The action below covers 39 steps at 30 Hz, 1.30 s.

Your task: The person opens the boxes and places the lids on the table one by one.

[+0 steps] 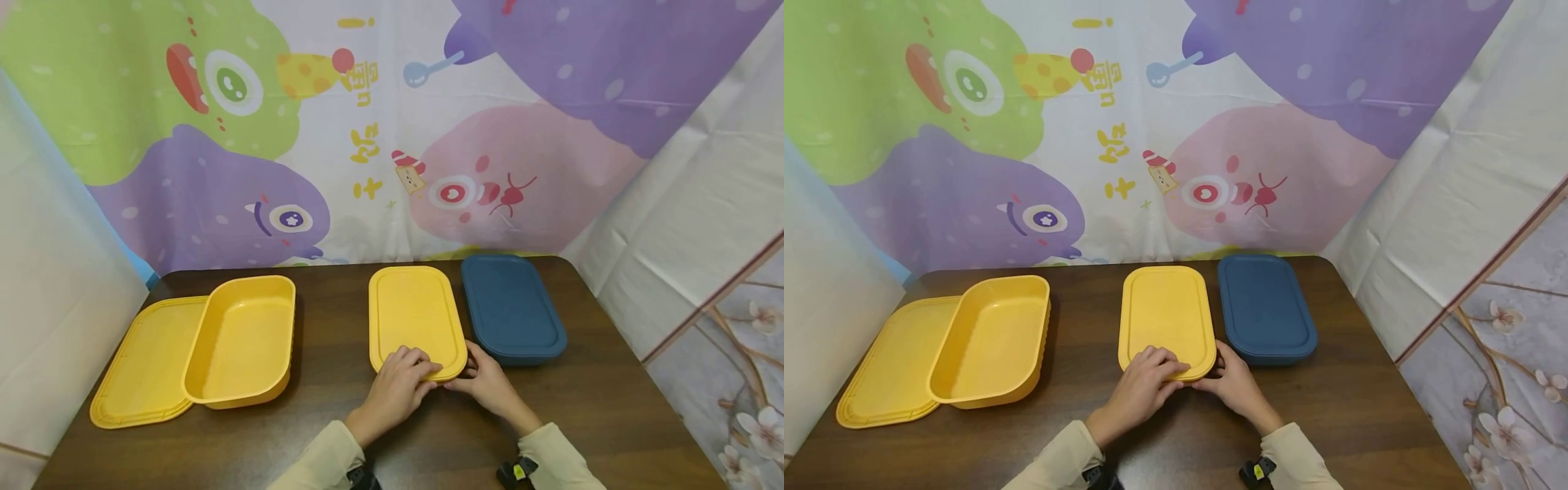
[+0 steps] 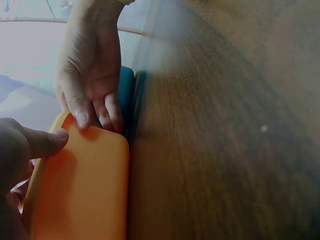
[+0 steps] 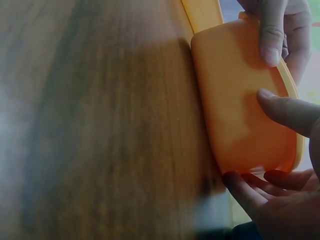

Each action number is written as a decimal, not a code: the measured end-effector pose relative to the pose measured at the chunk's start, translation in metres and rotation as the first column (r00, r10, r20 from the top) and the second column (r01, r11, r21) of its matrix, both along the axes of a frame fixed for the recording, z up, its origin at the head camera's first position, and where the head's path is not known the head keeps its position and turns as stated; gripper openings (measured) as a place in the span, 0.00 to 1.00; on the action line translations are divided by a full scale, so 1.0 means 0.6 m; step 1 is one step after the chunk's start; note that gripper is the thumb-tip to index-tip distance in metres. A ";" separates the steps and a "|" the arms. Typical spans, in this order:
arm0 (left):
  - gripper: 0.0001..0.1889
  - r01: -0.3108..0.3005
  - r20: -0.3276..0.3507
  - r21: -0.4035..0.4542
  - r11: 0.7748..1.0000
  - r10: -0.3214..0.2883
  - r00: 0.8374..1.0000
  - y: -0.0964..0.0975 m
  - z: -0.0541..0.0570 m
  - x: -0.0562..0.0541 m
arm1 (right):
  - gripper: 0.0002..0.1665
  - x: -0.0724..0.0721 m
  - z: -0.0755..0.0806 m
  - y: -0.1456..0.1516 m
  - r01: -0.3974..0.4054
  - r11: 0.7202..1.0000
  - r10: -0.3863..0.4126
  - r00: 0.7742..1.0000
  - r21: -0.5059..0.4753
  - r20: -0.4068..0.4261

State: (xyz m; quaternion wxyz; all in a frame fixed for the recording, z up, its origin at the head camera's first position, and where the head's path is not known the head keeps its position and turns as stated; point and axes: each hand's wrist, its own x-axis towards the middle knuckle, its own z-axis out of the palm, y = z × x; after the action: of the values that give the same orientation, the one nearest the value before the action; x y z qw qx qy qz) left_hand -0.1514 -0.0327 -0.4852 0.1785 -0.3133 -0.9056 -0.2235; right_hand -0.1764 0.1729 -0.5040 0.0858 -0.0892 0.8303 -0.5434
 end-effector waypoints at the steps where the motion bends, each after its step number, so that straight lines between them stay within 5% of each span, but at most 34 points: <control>1: 0.11 0.003 -0.006 0.001 1.000 -0.003 1.000 0.000 -0.001 0.000 | 0.49 -0.001 0.000 -0.001 0.009 1.000 -0.009 1.000 0.001 0.001; 23: 0.11 -0.012 -0.090 0.028 1.000 0.015 0.996 0.000 -0.011 -0.001 | 0.52 -0.002 -0.002 -0.009 0.032 0.999 -0.032 0.999 -0.005 0.040; 39: 0.12 0.013 -0.055 0.126 0.992 -0.006 0.998 -0.003 -0.002 0.000 | 0.48 0.000 -0.007 -0.005 0.018 1.000 -0.018 0.999 -0.012 0.031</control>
State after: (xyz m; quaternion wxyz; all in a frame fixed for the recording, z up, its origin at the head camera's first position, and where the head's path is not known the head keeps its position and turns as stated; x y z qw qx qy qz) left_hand -0.1511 -0.0347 -0.4867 0.2216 -0.3114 -0.8829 -0.2727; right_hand -0.1763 0.1702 -0.5082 0.0931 -0.0739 0.8262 -0.5507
